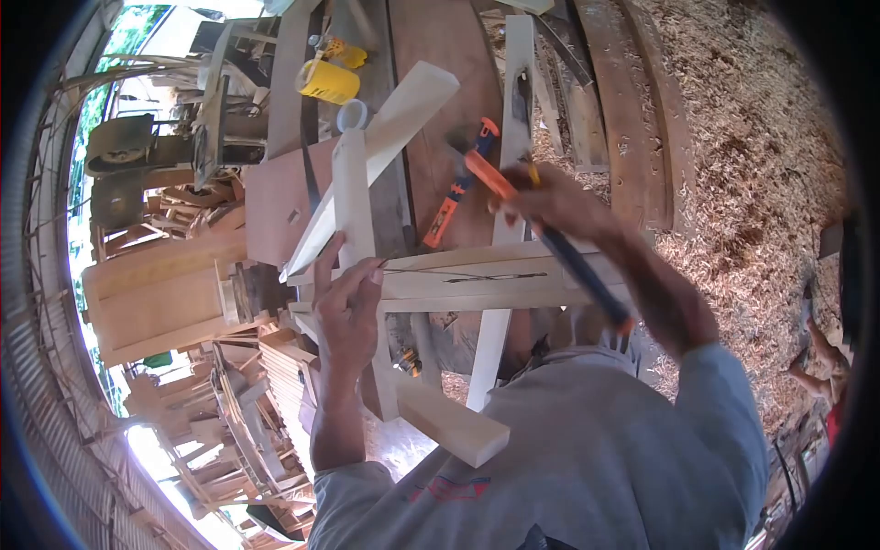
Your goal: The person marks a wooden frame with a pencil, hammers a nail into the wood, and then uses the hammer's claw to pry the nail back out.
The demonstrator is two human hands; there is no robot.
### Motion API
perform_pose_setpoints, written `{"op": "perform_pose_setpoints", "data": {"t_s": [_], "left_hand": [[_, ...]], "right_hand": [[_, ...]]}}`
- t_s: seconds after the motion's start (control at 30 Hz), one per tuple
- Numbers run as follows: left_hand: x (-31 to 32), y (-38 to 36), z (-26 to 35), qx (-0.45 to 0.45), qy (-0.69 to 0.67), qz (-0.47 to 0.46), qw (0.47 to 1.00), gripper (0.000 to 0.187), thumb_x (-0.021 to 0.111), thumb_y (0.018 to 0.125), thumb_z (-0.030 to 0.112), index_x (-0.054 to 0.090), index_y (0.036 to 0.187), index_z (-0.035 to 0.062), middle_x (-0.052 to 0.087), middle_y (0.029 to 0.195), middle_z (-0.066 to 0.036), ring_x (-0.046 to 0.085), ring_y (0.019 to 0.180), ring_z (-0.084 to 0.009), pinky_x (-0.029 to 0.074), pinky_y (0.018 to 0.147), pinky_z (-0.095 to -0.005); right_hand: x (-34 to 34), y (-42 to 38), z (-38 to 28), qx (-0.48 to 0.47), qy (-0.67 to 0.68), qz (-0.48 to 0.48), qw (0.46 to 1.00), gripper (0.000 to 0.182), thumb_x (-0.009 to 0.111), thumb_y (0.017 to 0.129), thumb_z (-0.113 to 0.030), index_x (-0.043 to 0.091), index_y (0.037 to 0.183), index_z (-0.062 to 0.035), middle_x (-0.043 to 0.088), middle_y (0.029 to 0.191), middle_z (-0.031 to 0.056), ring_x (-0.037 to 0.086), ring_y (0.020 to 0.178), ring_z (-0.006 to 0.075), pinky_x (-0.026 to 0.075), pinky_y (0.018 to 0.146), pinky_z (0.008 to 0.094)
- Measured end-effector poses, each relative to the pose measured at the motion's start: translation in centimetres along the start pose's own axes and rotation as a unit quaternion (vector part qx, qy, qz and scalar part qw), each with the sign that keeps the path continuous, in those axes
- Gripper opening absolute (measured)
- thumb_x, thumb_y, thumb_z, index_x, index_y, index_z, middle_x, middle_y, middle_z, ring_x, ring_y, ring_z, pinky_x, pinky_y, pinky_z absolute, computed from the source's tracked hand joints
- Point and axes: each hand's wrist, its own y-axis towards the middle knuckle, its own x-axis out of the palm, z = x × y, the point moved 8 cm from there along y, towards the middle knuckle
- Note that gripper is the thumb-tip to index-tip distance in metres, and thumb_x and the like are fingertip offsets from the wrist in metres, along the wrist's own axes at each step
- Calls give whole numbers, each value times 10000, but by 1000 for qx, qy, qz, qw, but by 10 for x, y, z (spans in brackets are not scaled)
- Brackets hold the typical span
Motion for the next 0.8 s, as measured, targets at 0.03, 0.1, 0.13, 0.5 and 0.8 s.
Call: {"op": "perform_pose_setpoints", "data": {"t_s": [0.03,0.1,0.13,0.5,0.8], "left_hand": [[1,1,-2,1,0,-2,1000,240,667,907,159,723,1074,-4,480,1418,-167,574,1147,-220,455,941,-324],[0,0,-4,3,-5,-3,1000,234,653,918,144,715,1076,-18,465,1426,-181,572,1146,-208,452,943,-318],[1,-1,-4,0,3,-7,1000,234,653,918,144,715,1076,-18,465,1426,-181,572,1146,-208,452,943,-318],[-3,-2,10,-4,54,-5,999,244,642,929,175,723,1068,-8,458,1435,-182,517,1258,-256,429,1000,-353],[-6,-4,5,-8,51,-7,999,242,647,927,167,718,1077,-10,451,1437,-185,551,1190,-215,454,931,-322]], "right_hand": [[4,-23,2,-6,-5,-1,1000,335,584,889,-186,608,1149,24,664,950,71,630,729,99,452,560,239],[27,-70,-5,-3,101,55,993,348,544,937,-184,551,1217,22,648,901,59,588,680,99,441,541,244],[39,-86,-5,-1,147,80,986,326,522,975,-185,523,1229,18,639,858,52,559,639,102,447,547,262],[99,-101,-18,-109,-37,108,987,636,565,947,-149,267,1484,15,641,865,200,646,700,351,513,661,397],[64,-105,-31,-87,94,169,977,652,524,945,-68,224,1517,20,572,687,118,618,592,188,494,580,324]]}}
